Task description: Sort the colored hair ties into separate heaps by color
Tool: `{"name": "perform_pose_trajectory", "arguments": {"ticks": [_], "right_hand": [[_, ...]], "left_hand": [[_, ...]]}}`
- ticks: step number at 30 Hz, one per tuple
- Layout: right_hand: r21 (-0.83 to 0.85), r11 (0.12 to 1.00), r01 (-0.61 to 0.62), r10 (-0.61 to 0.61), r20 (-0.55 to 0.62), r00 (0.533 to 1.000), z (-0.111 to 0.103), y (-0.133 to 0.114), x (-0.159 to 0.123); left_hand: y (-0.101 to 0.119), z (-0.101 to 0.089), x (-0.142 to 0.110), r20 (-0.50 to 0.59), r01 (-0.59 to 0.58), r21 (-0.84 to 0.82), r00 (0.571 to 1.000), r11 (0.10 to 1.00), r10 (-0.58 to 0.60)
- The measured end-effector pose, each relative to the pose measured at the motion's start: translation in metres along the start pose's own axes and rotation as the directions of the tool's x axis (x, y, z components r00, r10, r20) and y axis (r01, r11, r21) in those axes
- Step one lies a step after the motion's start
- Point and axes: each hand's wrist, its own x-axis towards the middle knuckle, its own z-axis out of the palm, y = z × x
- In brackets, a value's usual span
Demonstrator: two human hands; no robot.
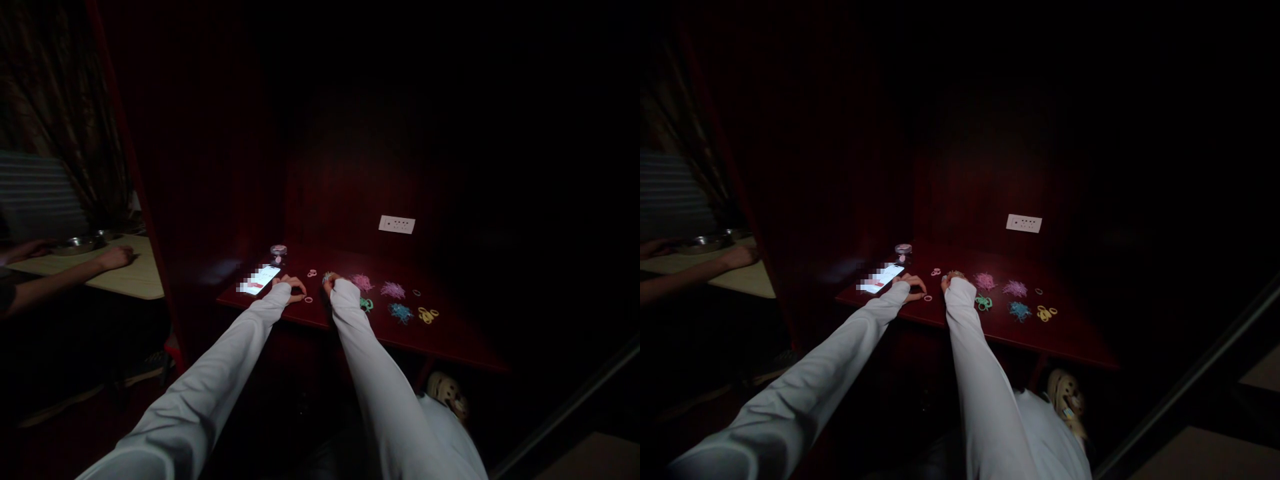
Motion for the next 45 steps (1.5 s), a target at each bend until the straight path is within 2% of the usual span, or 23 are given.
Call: {"name": "perform_pose_trajectory", "arguments": {"ticks": [5, 9, 14, 25, 29, 33, 36, 37, 39, 40, 45], "right_hand": [[-0.134, 0.991, 0.013, -0.008, 0.034, 0.999, 0.001, 0.0, -0.003], [-0.171, 0.984, 0.043, -0.036, 0.042, 0.998, 0.002, 0.001, -0.004], [-0.195, 0.978, 0.078, -0.071, 0.04, 0.997, 0.002, 0.002, -0.007], [-0.22, 0.967, 0.127, -0.127, 0.016, 0.992, 0.008, 0.005, -0.006], [-0.249, 0.961, 0.121, -0.116, 0.033, 0.993, 0.008, 0.004, -0.006], [-0.264, 0.955, 0.132, -0.121, 0.06, 0.991, 0.009, 0.004, -0.006], [-0.269, 0.953, 0.141, -0.129, 0.062, 0.99, 0.009, 0.005, -0.007], [-0.27, 0.953, 0.139, -0.127, 0.062, 0.99, 0.009, 0.005, -0.008], [-0.275, 0.952, 0.131, -0.116, 0.072, 0.991, 0.008, 0.005, -0.008], [-0.28, 0.951, 0.129, -0.11, 0.082, 0.99, 0.008, 0.004, -0.008], [-0.31, 0.941, 0.138, -0.115, 0.091, 0.989, 0.008, 0.004, -0.006]], "left_hand": [[0.002, 0.0, -0.003, -0.062, -0.093, -0.08, 0.994, 0.992, 0.088], [0.006, 0.001, -0.004, -0.024, -0.18, -0.15, 0.984, 0.972, 0.178], [0.003, 0.004, -0.001, -0.046, -0.17, -0.187, 0.985, 0.968, 0.165], [0.001, 0.01, 0.002, -0.014, -0.221, -0.104, 0.975, 0.97, 0.221], [0.001, 0.004, 0.006, 0.001, -0.23, -0.094, 0.973, 0.969, 0.231], [0.001, -0.009, 0.027, -0.018, -0.198, -0.128, 0.98, 0.972, 0.197], [0.003, -0.016, 0.056, -0.088, -0.15, -0.088, 0.986, 0.985, 0.143], [0.004, -0.016, 0.066, -0.079, -0.12, -0.056, 0.99, 0.991, 0.115], [0.007, -0.014, 0.085, -0.018, 0.013, 0.024, 1.0, 1.0, -0.013], [0.008, -0.012, 0.093, -0.004, 0.036, 0.043, 0.999, 0.998, -0.035], [0.014, 0.004, 0.11, -0.019, 0.058, 0.106, 0.998, 0.993, -0.056]]}}
